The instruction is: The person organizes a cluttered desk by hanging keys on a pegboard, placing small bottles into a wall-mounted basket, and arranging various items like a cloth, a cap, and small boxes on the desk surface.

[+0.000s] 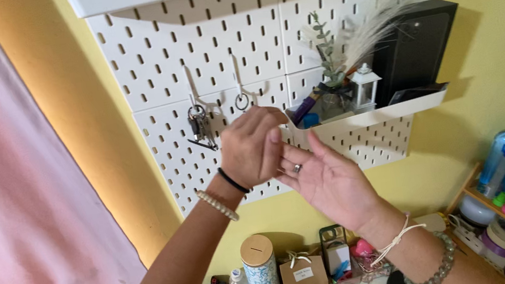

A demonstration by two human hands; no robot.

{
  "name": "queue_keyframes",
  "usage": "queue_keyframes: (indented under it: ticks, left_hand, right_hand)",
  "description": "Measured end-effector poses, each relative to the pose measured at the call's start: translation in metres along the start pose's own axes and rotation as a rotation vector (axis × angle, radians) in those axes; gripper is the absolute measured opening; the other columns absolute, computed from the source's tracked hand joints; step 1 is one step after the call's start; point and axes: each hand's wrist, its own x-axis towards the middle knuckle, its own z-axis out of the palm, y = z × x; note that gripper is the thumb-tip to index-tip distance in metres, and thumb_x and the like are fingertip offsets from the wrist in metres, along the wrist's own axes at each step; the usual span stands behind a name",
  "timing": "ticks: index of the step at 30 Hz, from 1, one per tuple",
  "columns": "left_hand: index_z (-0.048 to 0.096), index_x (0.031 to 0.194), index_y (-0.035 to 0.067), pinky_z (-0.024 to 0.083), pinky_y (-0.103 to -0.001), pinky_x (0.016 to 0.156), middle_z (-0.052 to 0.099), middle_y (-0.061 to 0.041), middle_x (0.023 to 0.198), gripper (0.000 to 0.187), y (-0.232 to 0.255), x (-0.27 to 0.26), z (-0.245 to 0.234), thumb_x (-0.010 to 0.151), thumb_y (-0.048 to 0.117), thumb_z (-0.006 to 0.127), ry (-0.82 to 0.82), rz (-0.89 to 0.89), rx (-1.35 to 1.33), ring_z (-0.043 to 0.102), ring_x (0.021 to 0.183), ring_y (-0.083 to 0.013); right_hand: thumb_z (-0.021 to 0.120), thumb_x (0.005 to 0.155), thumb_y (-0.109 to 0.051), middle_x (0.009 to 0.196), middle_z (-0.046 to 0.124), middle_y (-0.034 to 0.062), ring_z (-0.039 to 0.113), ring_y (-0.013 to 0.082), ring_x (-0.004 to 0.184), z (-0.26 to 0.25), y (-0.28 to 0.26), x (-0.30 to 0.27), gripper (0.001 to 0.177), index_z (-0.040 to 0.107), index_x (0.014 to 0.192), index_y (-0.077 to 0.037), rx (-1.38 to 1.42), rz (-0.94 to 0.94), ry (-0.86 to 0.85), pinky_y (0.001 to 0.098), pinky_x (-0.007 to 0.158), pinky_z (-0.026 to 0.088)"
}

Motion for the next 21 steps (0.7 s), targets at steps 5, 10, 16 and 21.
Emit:
queue_keyframes:
  ticks: [5, 10, 16, 21]
  left_hand:
    - [0.064, 0.093, 0.002, 0.053, -0.041, 0.066, 0.068, -0.011, 0.087, 0.015, 0.003, 0.003, 0.001, 0.103, 0.008, 0.055, -0.01, -0.088, 0.031, 0.065, 0.078, -0.0308]
    - [0.066, 0.09, 0.002, 0.053, -0.039, 0.062, 0.069, -0.01, 0.084, 0.008, 0.011, 0.009, 0.017, 0.096, 0.007, 0.066, -0.004, -0.138, 0.032, 0.067, 0.076, -0.0273]
    - [0.068, 0.089, 0.004, 0.055, -0.038, 0.065, 0.071, -0.009, 0.083, 0.008, 0.038, 0.032, 0.05, 0.093, 0.01, 0.071, -0.045, -0.184, -0.037, 0.068, 0.079, -0.0252]
    - [0.07, 0.094, 0.004, 0.056, -0.039, 0.074, 0.072, -0.011, 0.09, 0.006, 0.051, 0.056, 0.088, 0.089, 0.008, 0.072, -0.009, -0.295, -0.076, 0.068, 0.087, -0.0271]
  right_hand:
    - [0.037, 0.099, -0.059, 0.137, 0.068, 0.0179, 0.066, 0.0262, 0.127, -0.015, -0.025, -0.006, 0.073, 0.061, 0.135, -0.001, -0.483, 0.003, 0.22, 0.0393, 0.114, 0.046]
    - [0.054, 0.104, -0.041, 0.104, 0.077, 0.0142, 0.072, 0.0193, 0.093, -0.062, -0.042, -0.036, 0.048, 0.071, 0.119, 0.002, -0.888, -0.365, 0.519, 0.0337, 0.088, 0.059]
    - [0.065, 0.11, -0.022, 0.113, 0.065, 0.0105, 0.063, 0.0134, 0.097, -0.129, -0.096, -0.069, 0.026, 0.059, 0.124, -0.001, -1.012, -0.786, 0.861, 0.0288, 0.082, 0.056]
    - [0.074, 0.101, -0.021, 0.132, 0.057, 0.013, 0.057, 0.0166, 0.116, -0.176, -0.147, -0.072, 0.052, 0.048, 0.14, 0.001, -1.186, -0.67, 0.87, 0.0309, 0.091, 0.052]
